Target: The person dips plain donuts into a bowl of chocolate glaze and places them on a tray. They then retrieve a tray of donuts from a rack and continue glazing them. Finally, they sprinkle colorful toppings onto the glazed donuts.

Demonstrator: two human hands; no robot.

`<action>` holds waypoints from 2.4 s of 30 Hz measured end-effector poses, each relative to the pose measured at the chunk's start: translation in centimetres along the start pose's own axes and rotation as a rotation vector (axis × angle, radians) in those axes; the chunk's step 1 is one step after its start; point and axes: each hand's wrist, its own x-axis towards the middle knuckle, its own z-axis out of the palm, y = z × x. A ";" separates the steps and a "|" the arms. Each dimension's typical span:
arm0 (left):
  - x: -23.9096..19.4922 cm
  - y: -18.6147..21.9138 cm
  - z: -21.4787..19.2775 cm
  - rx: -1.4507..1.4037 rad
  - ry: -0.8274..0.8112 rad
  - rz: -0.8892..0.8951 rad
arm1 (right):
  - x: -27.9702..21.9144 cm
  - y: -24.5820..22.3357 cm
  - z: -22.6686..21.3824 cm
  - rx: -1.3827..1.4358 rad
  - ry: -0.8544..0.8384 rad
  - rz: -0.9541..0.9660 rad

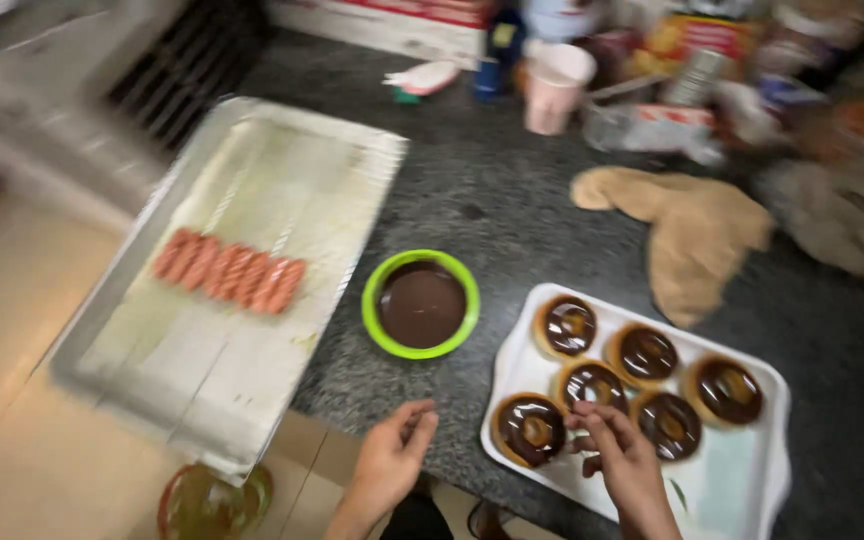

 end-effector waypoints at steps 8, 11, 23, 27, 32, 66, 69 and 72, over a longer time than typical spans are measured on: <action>-5.3 -8.9 -16.2 -0.371 0.671 -0.030 | -1.8 -7.2 11.9 -0.075 -0.321 -0.056; -4.0 -13.9 -23.7 -0.414 0.976 -0.114 | -2.1 -6.3 15.9 -0.097 -0.433 -0.103; 0.9 -10.7 -35.6 -0.933 0.623 -0.536 | -4.7 -0.7 30.7 -0.230 -0.442 -0.020; 1.4 -12.1 -35.5 -0.928 0.645 -0.545 | -4.6 0.6 33.1 -0.178 -0.365 0.054; 0.3 -18.8 -33.9 -1.083 0.789 -0.409 | -4.6 0.3 36.5 -0.147 -0.289 0.103; -53.6 -32.9 -0.3 -0.985 1.598 -0.796 | -31.4 8.7 22.5 -0.396 -0.614 0.495; -60.5 -35.4 4.3 -1.092 1.633 -0.825 | -35.2 12.0 21.8 -0.464 -0.666 0.514; -67.0 -42.6 11.0 -1.100 1.735 -0.737 | -38.7 17.0 19.1 -0.538 -0.688 0.555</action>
